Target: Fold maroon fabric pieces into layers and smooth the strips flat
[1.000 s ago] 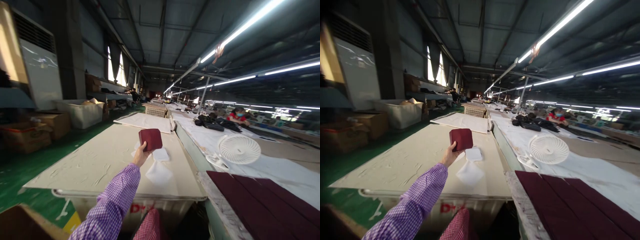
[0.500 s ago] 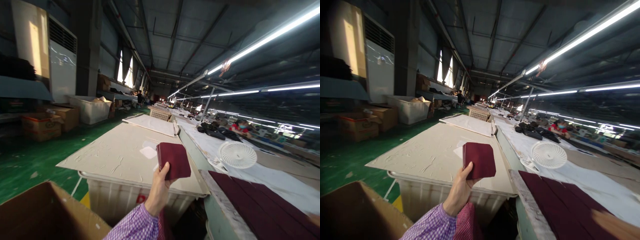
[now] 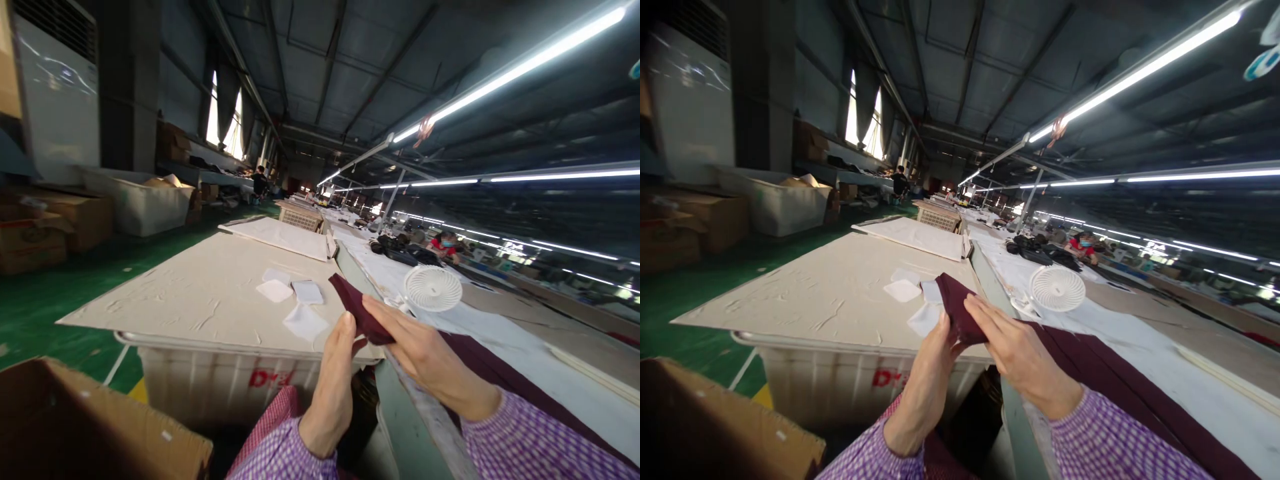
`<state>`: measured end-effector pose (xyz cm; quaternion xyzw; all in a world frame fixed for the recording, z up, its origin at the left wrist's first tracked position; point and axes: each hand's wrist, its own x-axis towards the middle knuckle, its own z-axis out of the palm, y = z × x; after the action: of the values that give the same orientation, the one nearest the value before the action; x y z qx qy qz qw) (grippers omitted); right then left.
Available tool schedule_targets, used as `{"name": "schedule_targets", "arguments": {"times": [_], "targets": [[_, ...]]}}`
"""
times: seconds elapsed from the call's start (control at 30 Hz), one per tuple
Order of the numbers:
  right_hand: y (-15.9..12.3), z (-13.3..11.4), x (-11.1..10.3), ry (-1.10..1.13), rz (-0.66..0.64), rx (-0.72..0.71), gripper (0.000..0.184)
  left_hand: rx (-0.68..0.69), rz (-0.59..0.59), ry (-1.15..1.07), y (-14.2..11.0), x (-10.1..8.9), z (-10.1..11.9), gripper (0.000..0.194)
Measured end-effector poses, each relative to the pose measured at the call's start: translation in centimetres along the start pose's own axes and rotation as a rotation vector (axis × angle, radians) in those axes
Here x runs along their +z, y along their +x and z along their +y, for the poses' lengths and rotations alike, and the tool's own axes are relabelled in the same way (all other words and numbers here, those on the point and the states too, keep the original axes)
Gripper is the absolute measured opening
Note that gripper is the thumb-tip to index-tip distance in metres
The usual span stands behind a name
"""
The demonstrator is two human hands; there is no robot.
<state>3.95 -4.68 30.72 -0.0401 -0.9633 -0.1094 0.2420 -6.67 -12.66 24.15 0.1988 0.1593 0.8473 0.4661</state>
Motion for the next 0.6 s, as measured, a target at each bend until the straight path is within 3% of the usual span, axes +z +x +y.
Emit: {"name": "schedule_targets", "arguments": {"times": [0.1,0.2,0.27,0.3,0.37,0.43,0.53,0.6], "targets": [[-0.6,0.3,-1.0,0.269,0.171,0.378,0.036,0.083,-0.058,0.242,-0.7,0.0,-0.2,0.036],[-0.9,0.0,-1.4,0.754,0.335,0.678,0.033,0.269,0.136,0.301,-1.3,-0.6,-0.5,0.036],[-0.8,-0.9,-1.4,1.074,0.444,0.732,0.038,0.3,0.229,0.222,-1.4,-0.9,-0.8,0.042],[-0.8,-1.5,-1.3,1.179,0.481,0.745,0.04,0.251,0.193,0.142,-1.4,-1.0,-0.9,0.044],[-0.8,-2.7,-0.7,1.279,0.504,0.766,0.042,0.059,0.003,-0.061,-1.5,-0.9,-1.0,0.043],[-1.1,-3.6,0.3,1.285,0.474,0.77,0.043,-0.091,-0.106,-0.233,-1.7,-0.6,-1.0,0.041],[-1.6,-4.3,1.3,1.141,0.38,0.74,0.04,-0.173,-0.001,-0.322,-1.7,-0.6,-0.8,0.038],[-1.5,-4.3,0.8,1.047,0.322,0.697,0.039,-0.205,0.038,-0.328,-1.4,-1.1,-0.5,0.037]]}}
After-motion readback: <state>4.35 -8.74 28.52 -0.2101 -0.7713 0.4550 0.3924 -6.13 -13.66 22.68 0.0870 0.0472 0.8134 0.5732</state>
